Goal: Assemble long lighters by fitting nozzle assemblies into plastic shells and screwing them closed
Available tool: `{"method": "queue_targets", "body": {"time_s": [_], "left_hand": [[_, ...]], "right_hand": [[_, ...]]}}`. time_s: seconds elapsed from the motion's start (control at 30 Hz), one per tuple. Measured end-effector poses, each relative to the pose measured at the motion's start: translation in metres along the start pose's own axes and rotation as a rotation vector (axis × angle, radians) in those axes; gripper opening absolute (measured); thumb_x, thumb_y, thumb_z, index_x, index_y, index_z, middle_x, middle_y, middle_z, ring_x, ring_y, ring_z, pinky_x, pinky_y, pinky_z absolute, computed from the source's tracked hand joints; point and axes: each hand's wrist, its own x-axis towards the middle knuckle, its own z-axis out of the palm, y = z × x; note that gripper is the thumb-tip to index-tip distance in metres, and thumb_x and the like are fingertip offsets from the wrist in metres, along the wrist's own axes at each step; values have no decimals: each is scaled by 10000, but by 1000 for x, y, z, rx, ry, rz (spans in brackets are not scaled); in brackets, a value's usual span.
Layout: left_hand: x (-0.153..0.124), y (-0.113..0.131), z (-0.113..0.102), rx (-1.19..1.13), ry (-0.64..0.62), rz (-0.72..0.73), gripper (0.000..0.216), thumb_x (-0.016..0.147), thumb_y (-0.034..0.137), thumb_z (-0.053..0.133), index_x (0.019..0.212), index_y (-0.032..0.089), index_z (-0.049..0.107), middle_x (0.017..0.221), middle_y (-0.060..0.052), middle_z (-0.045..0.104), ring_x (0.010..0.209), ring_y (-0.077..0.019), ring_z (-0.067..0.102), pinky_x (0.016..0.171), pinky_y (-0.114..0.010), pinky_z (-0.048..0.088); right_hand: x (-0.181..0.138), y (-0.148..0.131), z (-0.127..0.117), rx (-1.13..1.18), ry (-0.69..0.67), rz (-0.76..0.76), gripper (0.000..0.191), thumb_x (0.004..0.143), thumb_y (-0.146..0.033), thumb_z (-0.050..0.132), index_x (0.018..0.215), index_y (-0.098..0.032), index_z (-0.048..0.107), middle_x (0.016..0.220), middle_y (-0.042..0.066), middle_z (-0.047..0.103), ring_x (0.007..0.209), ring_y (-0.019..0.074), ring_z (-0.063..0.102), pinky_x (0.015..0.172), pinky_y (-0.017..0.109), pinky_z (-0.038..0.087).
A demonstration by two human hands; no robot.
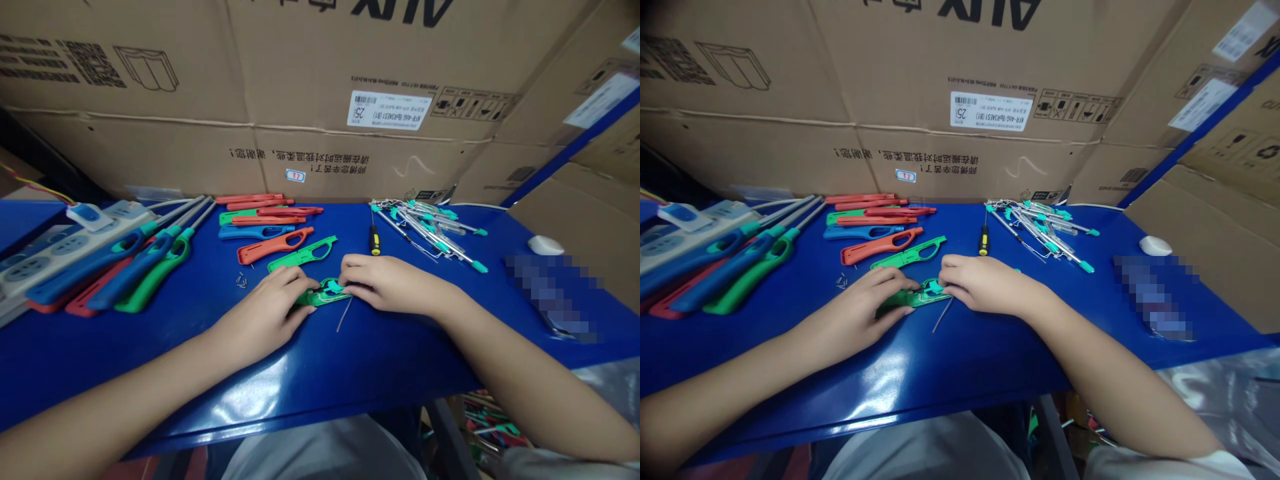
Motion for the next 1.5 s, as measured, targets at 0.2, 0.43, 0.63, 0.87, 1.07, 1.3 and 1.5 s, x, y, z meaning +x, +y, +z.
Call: {"method": "queue_targets", "body": {"time_s": [0.2,0.43,0.63,0.87,1.07,1.3,1.5], "left_hand": [[1,0,-1,9,-8,1,253,963,203,616,1210,166,659,1154,-97,642,1115,-271,604,1011,-470,523],[1,-1,-2,11,-15,3,241,953,198,625,1189,172,665,1128,-90,644,1108,-270,606,1010,-463,511],[5,-2,-5,-73,-34,-57,241,914,204,659,1151,168,691,1072,-76,652,1048,-254,636,965,-440,530],[8,-3,-6,-137,-35,-91,226,897,234,661,1110,168,700,1037,-64,654,1001,-240,647,939,-423,537],[7,-2,-6,-102,-26,-70,232,911,237,643,1125,162,695,1051,-72,657,1027,-246,643,959,-435,534],[5,-2,-3,-73,-14,-36,227,932,254,631,1137,174,688,1077,-76,655,1065,-257,635,983,-448,526],[4,-2,-2,-25,-26,-31,245,929,206,646,1166,155,680,1093,-83,648,1089,-267,619,991,-459,521]], "right_hand": [[0,-2,0,-65,-10,6,175,1016,-228,515,987,-175,680,1033,66,642,809,179,617,688,297,441],[6,1,10,109,49,-65,153,1013,-195,512,965,-162,653,988,65,625,882,184,616,777,294,480],[6,2,11,140,88,-96,136,1014,-195,494,956,-162,612,970,54,597,835,165,579,732,275,452],[6,-1,10,2,59,-108,153,1014,-200,492,941,-162,620,983,49,615,773,149,562,645,259,377],[6,-2,10,-114,40,-124,187,1008,-193,491,944,-150,662,968,51,631,729,137,530,623,268,326],[4,-9,7,-276,26,-151,225,1019,-190,451,938,-141,656,965,54,626,604,121,372,570,303,223],[3,-9,7,-348,-4,-155,185,998,-174,475,959,-145,653,987,56,635,607,123,399,561,312,206]]}}
